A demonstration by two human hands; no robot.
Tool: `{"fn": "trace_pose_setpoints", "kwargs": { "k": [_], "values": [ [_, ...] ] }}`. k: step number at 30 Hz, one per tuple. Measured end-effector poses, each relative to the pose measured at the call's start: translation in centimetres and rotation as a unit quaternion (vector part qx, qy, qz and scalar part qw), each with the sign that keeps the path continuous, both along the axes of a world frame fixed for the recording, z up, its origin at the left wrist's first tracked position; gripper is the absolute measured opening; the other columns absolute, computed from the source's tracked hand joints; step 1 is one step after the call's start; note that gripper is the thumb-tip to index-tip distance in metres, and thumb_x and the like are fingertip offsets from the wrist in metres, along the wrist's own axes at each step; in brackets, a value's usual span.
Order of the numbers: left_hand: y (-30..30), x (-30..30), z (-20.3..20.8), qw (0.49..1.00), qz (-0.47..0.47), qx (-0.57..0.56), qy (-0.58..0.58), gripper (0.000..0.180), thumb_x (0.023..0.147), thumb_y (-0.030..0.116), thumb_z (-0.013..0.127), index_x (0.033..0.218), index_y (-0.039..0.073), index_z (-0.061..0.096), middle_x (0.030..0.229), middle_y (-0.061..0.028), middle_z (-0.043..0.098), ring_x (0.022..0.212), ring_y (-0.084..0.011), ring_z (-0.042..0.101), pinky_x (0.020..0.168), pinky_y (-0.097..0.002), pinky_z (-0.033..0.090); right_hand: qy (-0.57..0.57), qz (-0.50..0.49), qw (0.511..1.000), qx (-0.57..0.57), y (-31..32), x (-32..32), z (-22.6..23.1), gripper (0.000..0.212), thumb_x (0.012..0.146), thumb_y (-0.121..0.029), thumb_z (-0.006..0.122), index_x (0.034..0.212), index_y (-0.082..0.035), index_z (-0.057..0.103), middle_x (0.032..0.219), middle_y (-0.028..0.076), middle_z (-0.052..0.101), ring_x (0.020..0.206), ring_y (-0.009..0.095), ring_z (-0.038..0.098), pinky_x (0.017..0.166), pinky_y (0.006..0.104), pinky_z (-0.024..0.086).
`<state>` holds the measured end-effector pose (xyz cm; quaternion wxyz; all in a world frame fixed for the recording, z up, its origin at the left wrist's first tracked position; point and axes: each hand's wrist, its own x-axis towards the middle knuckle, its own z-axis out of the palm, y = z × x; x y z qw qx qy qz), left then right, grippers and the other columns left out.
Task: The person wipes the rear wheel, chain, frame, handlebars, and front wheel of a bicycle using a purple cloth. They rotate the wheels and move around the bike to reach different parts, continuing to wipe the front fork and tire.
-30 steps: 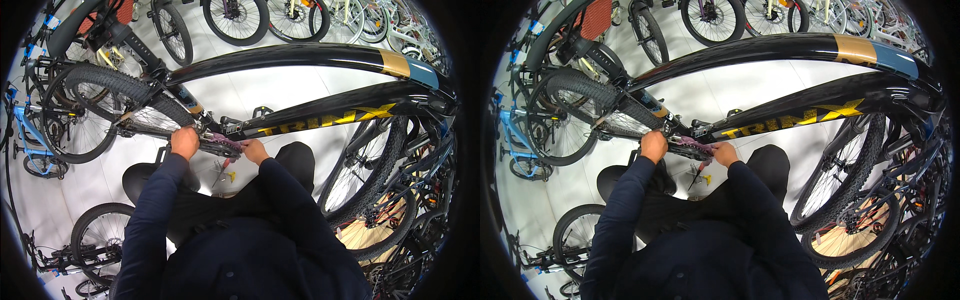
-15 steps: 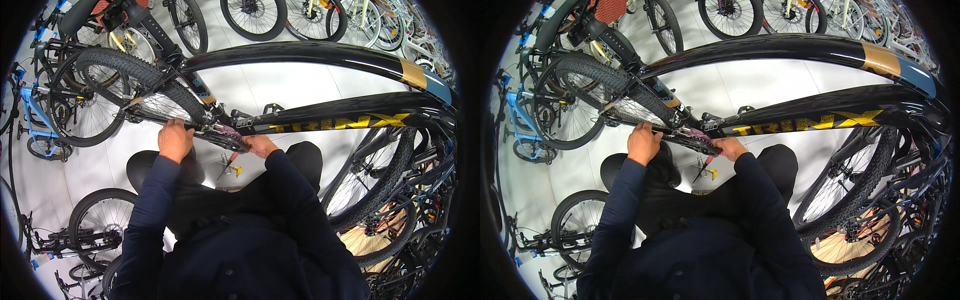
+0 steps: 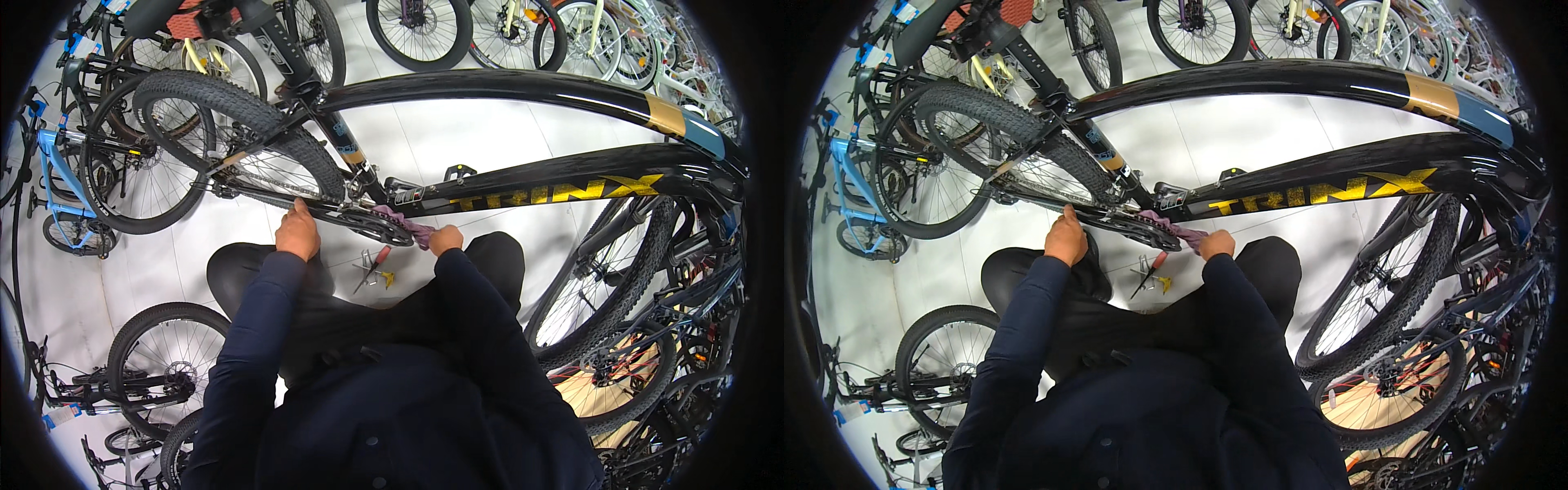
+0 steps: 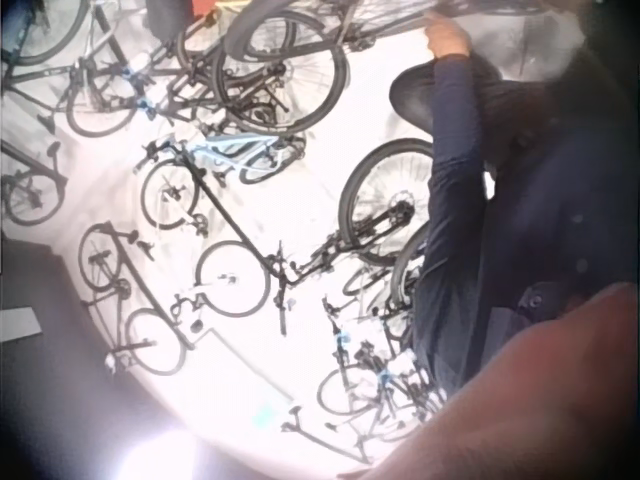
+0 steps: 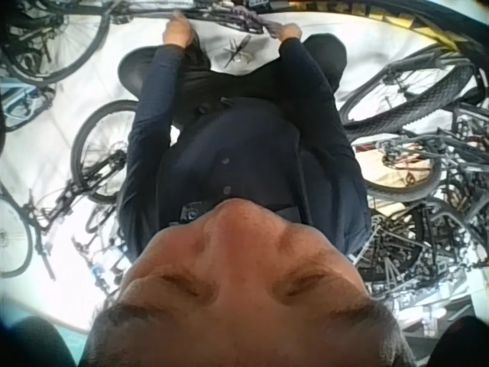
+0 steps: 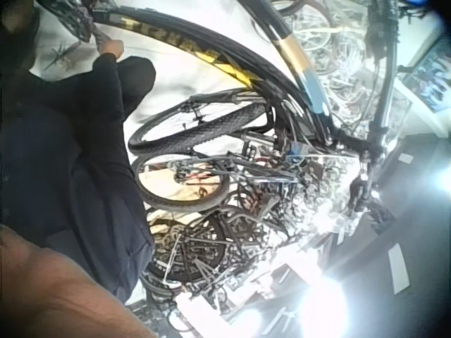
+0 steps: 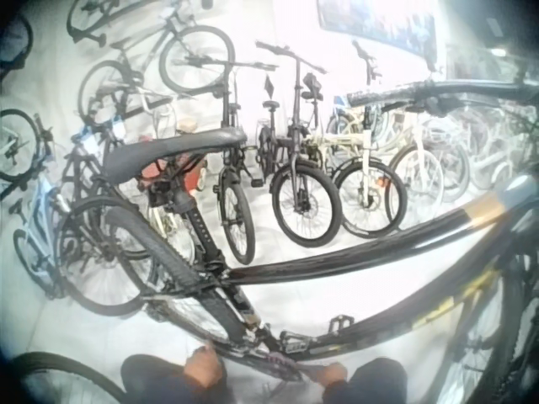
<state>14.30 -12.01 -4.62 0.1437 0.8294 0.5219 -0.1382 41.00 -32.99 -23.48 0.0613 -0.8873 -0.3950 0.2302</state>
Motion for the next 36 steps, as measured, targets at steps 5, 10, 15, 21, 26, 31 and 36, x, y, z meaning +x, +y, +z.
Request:
{"fn": "trace_pose_setpoints", "kwargs": {
  "k": [5,10,15,21,26,31,36],
  "values": [
    [0.5,-0.3,-3.6,1.0,0.013,-0.02,0.016,0.073,0.093,0.008,0.057,0.148,-0.025,0.023,0.136,-0.0335,0.056,0.125,-0.0418,0.059,0.102,-0.0421,0.054,0.521,-0.346,0.76,0.177,0.8,0.4,4.3,0.016,0.098,-0.025,0.069,0.106,-0.013,0.06,0.102,0.0,0.066,0.093,0.02,0.067,0.087,0.0482,0.055],
    [-0.1,-0.3,-6.6,0.998,0.002,0.037,0.042,0.076,0.093,0.01,0.058,0.15,-0.025,0.02,0.147,-0.0354,0.044,0.131,-0.0455,0.053,0.106,-0.0436,0.051,0.685,-0.291,0.63,0.221,1.5,-1.5,8.5,0.029,0.097,-0.014,0.068,0.123,-0.013,0.057,0.107,0.001,0.067,0.099,0.017,0.065,0.088,0.0448,0.054],
    [-0.8,0.0,-7.2,0.997,0.064,0.033,0.034,0.076,0.095,0.011,0.059,0.154,-0.017,0.021,0.151,-0.032,0.04,0.139,-0.0482,0.043,0.11,-0.0478,0.049,0.707,-0.286,0.617,0.191,2.1,-1.2,8.9,0.021,0.097,-0.008,0.066,0.116,-0.013,0.063,0.106,0.0,0.068,0.1,0.016,0.067,0.09,0.0439,0.054],
    [-1.9,0.6,-6.5,0.997,0.066,0.011,0.042,0.075,0.098,0.014,0.055,0.155,-0.017,0.018,0.144,-0.0294,0.043,0.134,-0.0442,0.045,0.11,-0.0506,0.046,0.729,-0.262,0.613,0.157,3.7,0.0,5.0,0.014,0.099,-0.006,0.065,0.112,0.0,0.069,0.107,0.007,0.072,0.097,0.02,0.071,0.084,0.0375,0.059],
    [-2.4,1.2,-6.9,0.994,0.098,-0.003,0.041,0.075,0.097,0.015,0.054,0.154,-0.019,0.019,0.141,-0.031,0.044,0.128,-0.0445,0.046,0.11,-0.0526,0.045,0.73,-0.248,0.618,0.154,4.7,0.0,0.9,0.019,0.1,-0.004,0.062,0.119,-0.001,0.066,0.109,0.009,0.071,0.101,0.022,0.071,0.086,0.0392,0.06],
    [-2.1,1.7,-8.4,0.992,0.077,-0.038,0.088,0.076,0.096,0.016,0.053,0.154,-0.019,0.017,0.147,-0.0331,0.039,0.135,-0.0482,0.042,0.113,-0.0543,0.041,0.69,-0.254,0.646,0.202,5.6,-1.7,-1.7,0.024,0.111,-0.016,0.047,0.124,-0.009,0.066,0.116,0.006,0.072,0.104,0.018,0.069,0.086,0.0365,0.059],
    [-2.2,1.9,-10.3,0.988,0.101,-0.075,0.089,0.079,0.095,0.017,0.055,0.154,-0.018,0.016,0.151,-0.0342,0.035,0.139,-0.0506,0.039,0.116,-0.0549,0.038,0.064,0.338,0.937,-0.063,4.9,-0.1,-1.3,0.03,0.098,-0.025,0.061,0.122,-0.008,0.069,0.121,0.015,0.072,0.11,0.033,0.069,0.092,0.0438,0.056]
  ]
}}
